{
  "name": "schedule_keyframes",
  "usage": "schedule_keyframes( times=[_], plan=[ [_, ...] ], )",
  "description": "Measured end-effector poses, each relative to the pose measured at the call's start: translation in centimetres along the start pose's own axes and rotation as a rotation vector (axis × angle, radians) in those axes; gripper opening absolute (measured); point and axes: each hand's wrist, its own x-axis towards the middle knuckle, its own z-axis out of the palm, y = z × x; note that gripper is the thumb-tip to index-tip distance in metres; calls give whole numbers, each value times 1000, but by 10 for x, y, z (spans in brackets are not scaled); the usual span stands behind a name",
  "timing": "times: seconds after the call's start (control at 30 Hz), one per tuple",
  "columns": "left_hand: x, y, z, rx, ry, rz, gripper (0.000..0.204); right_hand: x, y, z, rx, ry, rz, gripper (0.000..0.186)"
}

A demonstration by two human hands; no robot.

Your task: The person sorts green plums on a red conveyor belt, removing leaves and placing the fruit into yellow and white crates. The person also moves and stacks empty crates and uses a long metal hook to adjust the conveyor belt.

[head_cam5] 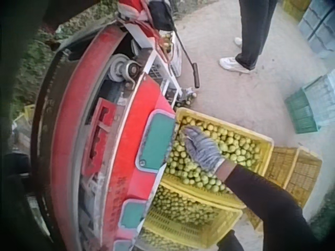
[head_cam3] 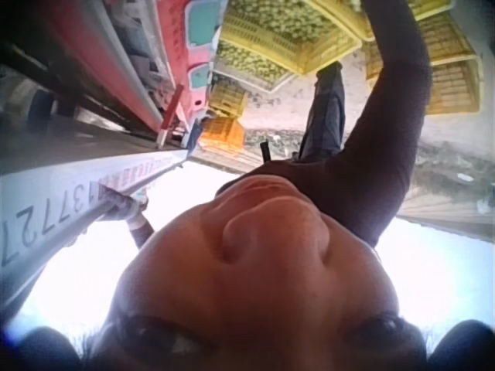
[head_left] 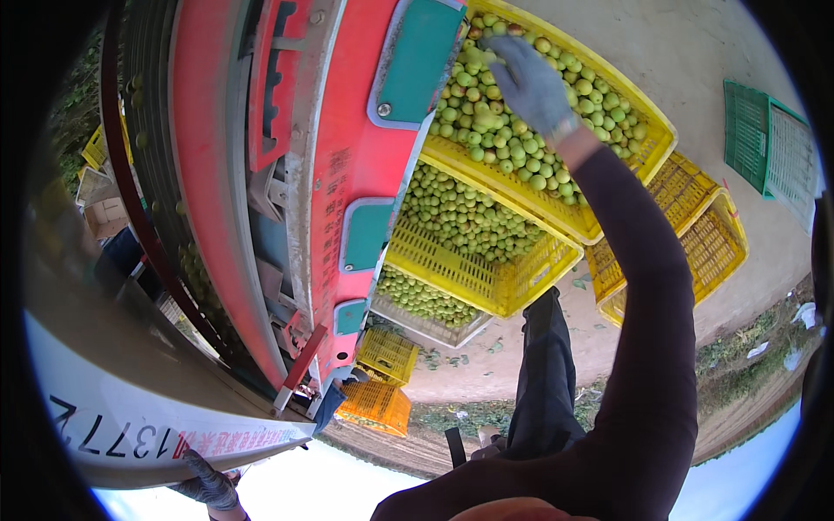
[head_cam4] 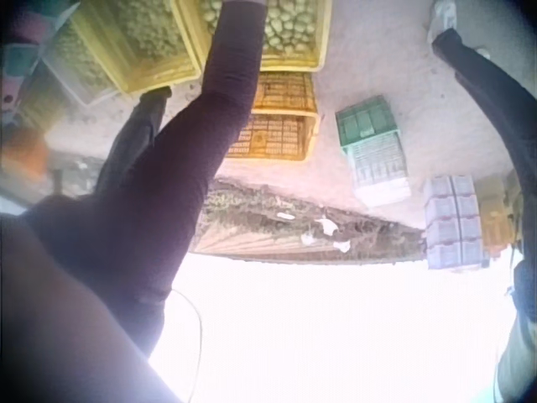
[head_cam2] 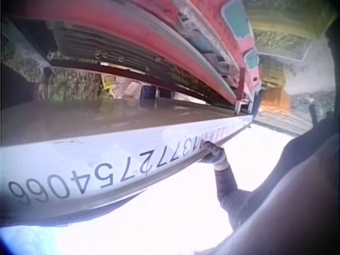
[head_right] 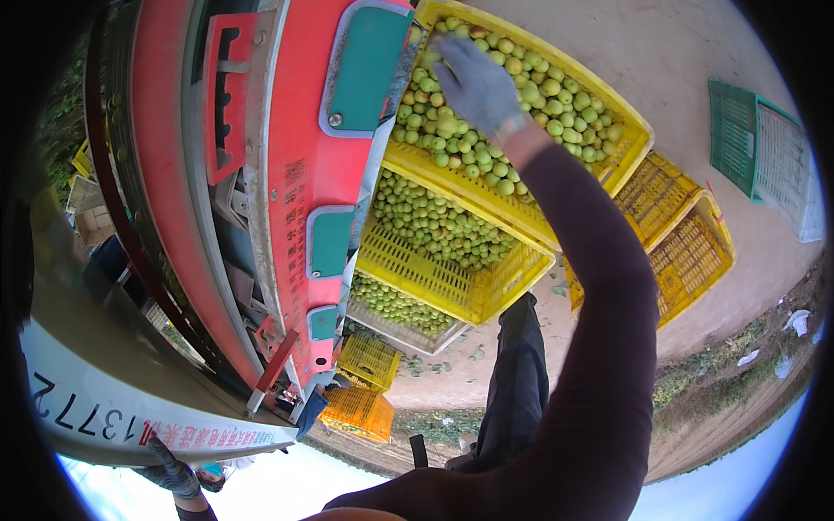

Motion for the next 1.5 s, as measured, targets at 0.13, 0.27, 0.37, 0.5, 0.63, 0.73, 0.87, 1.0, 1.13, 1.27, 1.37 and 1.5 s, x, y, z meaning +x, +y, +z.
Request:
schedule_keyframes(
  times=[0.13, 0.27, 0.37, 0.5, 0.63, 0.73, 0.87, 1.0, 1.13, 1.27, 1.37, 1.5],
  plan=[
    [4, -7, -9, 65, -59, 64, 84, 111, -22, 48, 116, 293, -257, 21],
    [4, -15, -16, -38, -117, 77, 78, 139, -29, 58, -241, 25, -306, 28],
    [5, -19, -18, 104, -132, 111, 79, 122, -13, 20, 64, -202, 288, 36],
    [6, -20, -16, 40, -131, 111, 81, 67, 18, 7, 138, -433, 376, 41],
    [6, -14, -11, 125, -71, 110, 77, 36, 27, 74, 324, -276, 374, 48],
    [9, -9, -8, 95, -32, 93, 79, 13, 21, 106, 596, -137, 448, 50],
    [26, -5, -4, 108, -32, -11, 70, -113, 41, 53, 312, -116, 408, 39],
    [35, -7, 2, 237, -20, 112, 46, -280, 76, -51, -292, -227, 468, 24],
    [35, -2, 20, 22, -60, 285, 53, -405, 108, -122, -547, 179, 649, 37],
    [36, 28, 30, 451, 62, 693, 63, -566, 123, -157, -531, 323, 1448, 62],
    [7, 73, 37, 659, 411, 1152, 64, -678, 119, -145, -157, 547, 1699, 71],
    [-162, 110, 144, 237, 229, 691, 60, -753, 128, -142, 871, 756, 1981, 87]
  ],
)
